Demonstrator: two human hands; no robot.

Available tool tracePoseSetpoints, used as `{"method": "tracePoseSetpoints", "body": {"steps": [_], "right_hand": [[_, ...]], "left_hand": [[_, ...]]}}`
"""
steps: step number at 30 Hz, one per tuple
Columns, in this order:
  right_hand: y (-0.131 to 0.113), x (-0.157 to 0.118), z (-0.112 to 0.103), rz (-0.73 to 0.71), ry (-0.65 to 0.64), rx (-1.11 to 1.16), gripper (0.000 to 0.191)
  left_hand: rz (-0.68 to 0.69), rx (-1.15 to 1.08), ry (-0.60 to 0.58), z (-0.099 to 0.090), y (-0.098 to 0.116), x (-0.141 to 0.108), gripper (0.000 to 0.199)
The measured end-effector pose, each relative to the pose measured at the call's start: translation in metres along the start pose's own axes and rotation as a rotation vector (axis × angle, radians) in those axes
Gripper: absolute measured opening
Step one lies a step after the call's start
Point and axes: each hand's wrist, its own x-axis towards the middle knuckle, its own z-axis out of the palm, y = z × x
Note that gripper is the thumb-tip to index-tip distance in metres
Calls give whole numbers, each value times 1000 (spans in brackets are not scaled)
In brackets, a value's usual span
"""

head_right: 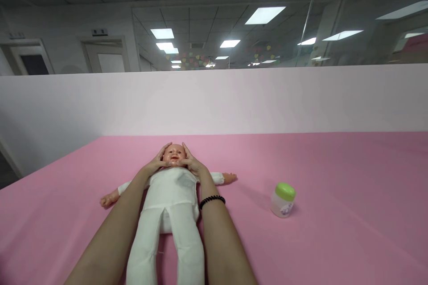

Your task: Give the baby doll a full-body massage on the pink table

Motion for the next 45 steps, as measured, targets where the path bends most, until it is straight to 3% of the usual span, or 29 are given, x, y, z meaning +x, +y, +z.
{"method": "tracePoseSetpoints", "body": {"steps": [12,21,33,45], "right_hand": [[-3,-9,4,28,-12,-22,133],[-1,0,1,38,9,56,130],[-2,-5,2,32,-9,-61,134],[2,6,-4,34,17,21,128]], "left_hand": [[-5,9,6,-2,-4,3,109],[-10,-32,10,-2,-3,1,100],[-6,38,43,-4,-7,3,103],[-9,-49,11,-5,-9,5,99]]}}
